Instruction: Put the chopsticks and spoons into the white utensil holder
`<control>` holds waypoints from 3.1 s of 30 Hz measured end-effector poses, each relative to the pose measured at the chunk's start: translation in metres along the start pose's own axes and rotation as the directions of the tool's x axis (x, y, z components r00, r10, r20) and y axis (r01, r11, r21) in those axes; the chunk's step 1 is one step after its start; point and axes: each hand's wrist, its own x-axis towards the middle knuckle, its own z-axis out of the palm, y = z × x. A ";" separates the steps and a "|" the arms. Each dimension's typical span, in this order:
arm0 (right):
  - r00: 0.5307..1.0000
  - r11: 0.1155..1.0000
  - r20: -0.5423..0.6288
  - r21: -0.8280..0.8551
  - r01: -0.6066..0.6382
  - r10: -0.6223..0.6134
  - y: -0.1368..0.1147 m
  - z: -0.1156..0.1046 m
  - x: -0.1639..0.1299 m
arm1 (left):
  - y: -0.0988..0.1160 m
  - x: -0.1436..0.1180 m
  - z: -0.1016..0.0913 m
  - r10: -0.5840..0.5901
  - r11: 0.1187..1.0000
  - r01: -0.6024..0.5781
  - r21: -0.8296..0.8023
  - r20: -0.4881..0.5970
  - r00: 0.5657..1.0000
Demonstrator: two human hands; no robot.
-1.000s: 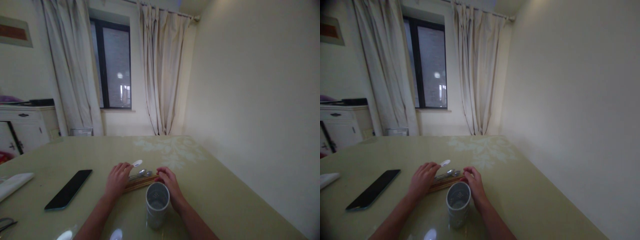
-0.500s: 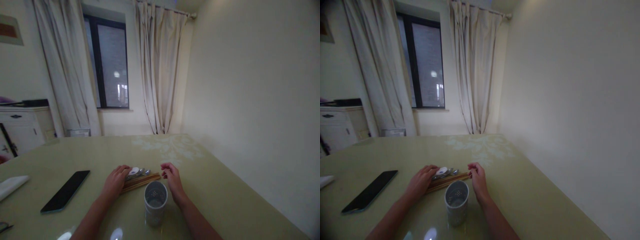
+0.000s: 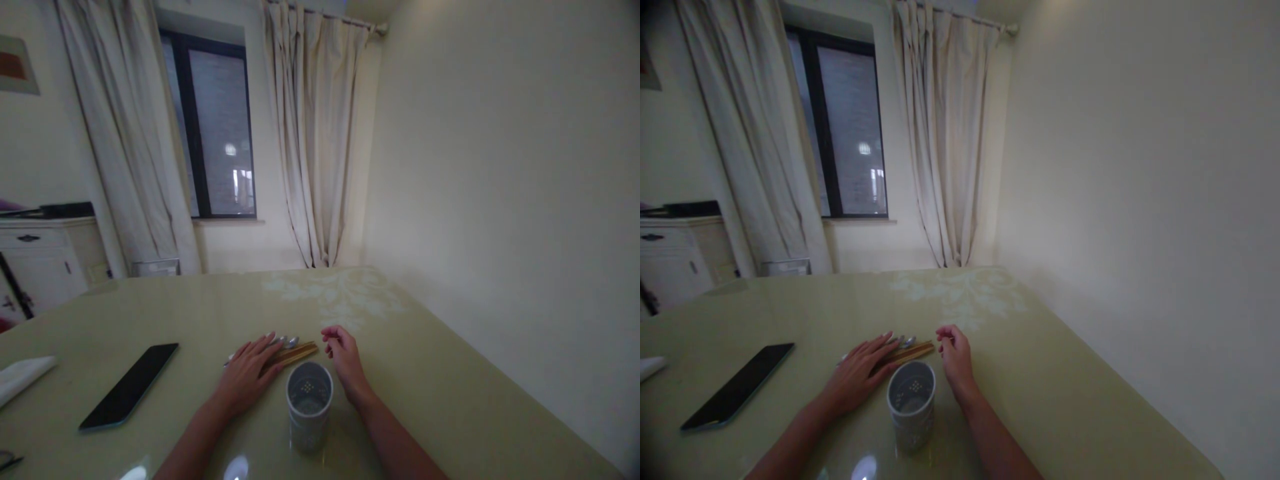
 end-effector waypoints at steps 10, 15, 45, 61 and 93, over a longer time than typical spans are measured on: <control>0.999 1.000 0.042 -0.022 0.011 -0.010 -0.001 0.001 -0.003 | -0.009 0.002 0.006 -0.090 0.988 0.094 0.125 -0.041 0.995; 0.999 0.999 0.049 -0.028 0.015 -0.013 -0.002 0.000 -0.004 | -0.008 0.001 0.005 -0.031 0.991 0.049 0.128 -0.133 0.991; 0.998 0.998 0.048 -0.062 0.031 -0.028 -0.003 0.003 -0.005 | 0.015 0.005 -0.010 0.028 0.996 -0.024 0.084 -0.050 0.998; 0.989 0.971 0.067 -0.196 0.140 -0.129 -0.007 0.001 -0.007 | 0.015 0.003 -0.017 -0.040 0.999 0.041 0.029 -0.039 0.998; 0.982 0.956 0.172 -0.263 0.127 -0.083 0.005 -0.002 -0.006 | 0.020 0.002 -0.019 -0.024 0.999 0.025 0.027 -0.029 0.999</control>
